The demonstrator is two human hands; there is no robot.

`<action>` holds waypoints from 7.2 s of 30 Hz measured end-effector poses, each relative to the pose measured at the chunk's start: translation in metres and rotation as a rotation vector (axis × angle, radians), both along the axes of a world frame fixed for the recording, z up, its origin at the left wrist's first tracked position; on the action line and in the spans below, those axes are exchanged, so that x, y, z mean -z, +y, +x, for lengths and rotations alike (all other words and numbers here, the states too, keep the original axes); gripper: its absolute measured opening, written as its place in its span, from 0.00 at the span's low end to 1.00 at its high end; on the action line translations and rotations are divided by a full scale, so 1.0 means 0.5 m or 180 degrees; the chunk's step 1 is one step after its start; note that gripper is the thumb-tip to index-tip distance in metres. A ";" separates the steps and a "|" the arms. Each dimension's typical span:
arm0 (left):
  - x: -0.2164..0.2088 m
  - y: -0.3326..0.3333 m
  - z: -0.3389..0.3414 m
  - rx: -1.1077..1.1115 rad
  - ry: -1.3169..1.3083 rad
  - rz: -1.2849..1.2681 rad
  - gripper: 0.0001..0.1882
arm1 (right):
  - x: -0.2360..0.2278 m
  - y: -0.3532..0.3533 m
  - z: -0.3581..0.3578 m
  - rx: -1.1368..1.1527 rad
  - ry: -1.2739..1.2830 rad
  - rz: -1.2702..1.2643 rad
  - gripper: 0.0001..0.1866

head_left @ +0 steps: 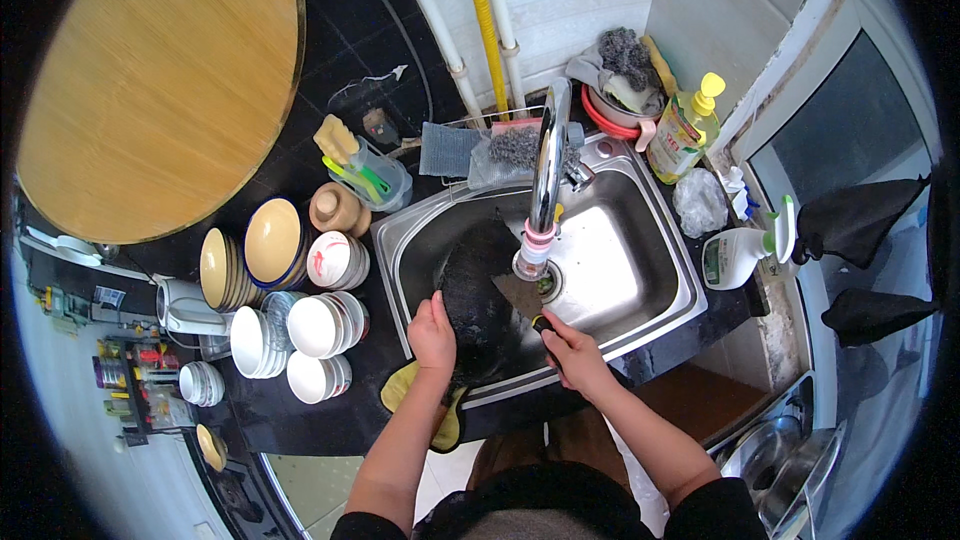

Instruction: The person cleans a black frying pan in a kitchen sink. They spray a cleaning agent onto the pan's surface, then use a metal spatula to scrape the interior and exterior of the pan while rinsing it under running water.

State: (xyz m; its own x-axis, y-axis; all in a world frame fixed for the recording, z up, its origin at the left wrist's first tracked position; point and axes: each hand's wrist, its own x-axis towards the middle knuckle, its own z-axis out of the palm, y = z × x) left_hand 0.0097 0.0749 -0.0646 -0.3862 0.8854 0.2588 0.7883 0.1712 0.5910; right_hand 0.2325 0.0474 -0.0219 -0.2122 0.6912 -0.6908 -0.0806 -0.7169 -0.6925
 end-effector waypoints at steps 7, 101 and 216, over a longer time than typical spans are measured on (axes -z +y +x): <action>0.013 -0.008 0.014 0.0223 0.0057 -0.0041 0.20 | 0.011 0.070 -0.031 0.0137 -0.0158 0.0172 0.25; 0.000 -0.024 0.039 0.0490 0.0193 0.0172 0.21 | -0.015 0.076 0.011 -0.0515 -0.2629 0.1985 0.19; 0.033 -0.178 -0.051 0.0034 -0.2010 -0.0315 0.17 | 0.020 -0.059 -0.047 -0.1036 -0.2707 0.3260 0.24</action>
State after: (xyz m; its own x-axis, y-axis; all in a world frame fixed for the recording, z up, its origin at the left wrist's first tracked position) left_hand -0.0159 -0.0141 -0.0810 -0.4286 0.8981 -0.0988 0.2954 0.2427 0.9240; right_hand 0.2092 0.0180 -0.0320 -0.2329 0.9677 0.0966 0.7037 0.2363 -0.6701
